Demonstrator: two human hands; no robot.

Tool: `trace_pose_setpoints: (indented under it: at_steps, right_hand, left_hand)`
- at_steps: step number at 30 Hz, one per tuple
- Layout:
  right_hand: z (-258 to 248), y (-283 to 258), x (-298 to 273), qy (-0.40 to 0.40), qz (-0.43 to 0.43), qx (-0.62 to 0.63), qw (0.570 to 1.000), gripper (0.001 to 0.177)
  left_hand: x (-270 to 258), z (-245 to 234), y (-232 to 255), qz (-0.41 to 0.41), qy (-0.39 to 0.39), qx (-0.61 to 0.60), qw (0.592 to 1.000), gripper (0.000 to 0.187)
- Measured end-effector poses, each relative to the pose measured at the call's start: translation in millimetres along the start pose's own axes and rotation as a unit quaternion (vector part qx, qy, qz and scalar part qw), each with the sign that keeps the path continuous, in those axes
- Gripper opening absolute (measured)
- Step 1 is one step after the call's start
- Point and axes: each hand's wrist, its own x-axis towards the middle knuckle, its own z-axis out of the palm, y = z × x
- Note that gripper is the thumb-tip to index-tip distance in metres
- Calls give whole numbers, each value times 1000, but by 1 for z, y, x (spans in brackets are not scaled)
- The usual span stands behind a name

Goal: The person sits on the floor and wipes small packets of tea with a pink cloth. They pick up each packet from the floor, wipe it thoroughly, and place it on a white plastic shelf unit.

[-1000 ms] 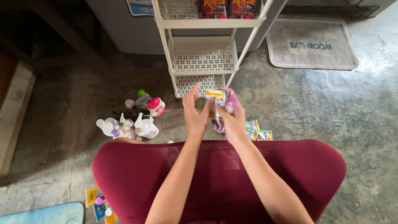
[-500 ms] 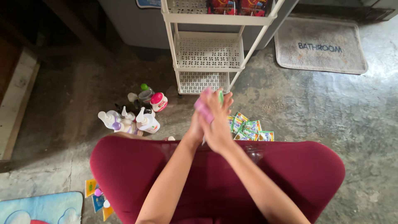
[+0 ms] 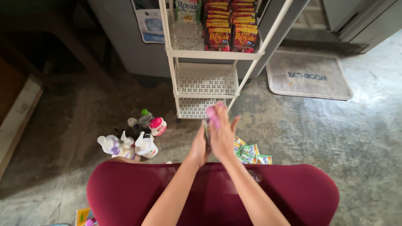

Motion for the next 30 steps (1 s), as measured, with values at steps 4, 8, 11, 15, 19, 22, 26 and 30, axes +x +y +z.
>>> trace_pose_setpoints:
  at_steps: [4, 8, 11, 15, 19, 22, 26, 30]
  right_hand:
    - [-9, 16, 13, 58, 95, 59, 992, 51]
    - [-10, -34, -30, 6, 45, 292, 955, 49]
    - [-16, -52, -51, -34, -85, 195, 977, 42]
    - [-19, -34, -37, -77, 185, 434, 878, 33]
    - [-42, -28, -14, 93, 193, 455, 864, 35]
    - [-43, -54, -25, 147, -68, 190, 968, 39]
    - [-31, -47, -30, 89, -31, 140, 986, 38]
    - [-41, -21, -10, 23, 225, 156, 961, 29]
  left_hand:
    - [1, 0, -21, 40, -79, -55, 995, 62]
    - [-4, -3, -5, 112, -70, -62, 989, 75]
    - [-13, -2, 20, 122, -62, -128, 982, 75]
    - [-25, 15, 30, 167, -145, -181, 958, 68]
    - [-19, 18, 25, 138, -70, -168, 974, 60]
    - [-9, 13, 7, 161, -94, -94, 978, 50]
    - [-5, 6, 1, 129, -48, -85, 987, 40]
    - [2, 12, 5, 149, 54, -24, 987, 36]
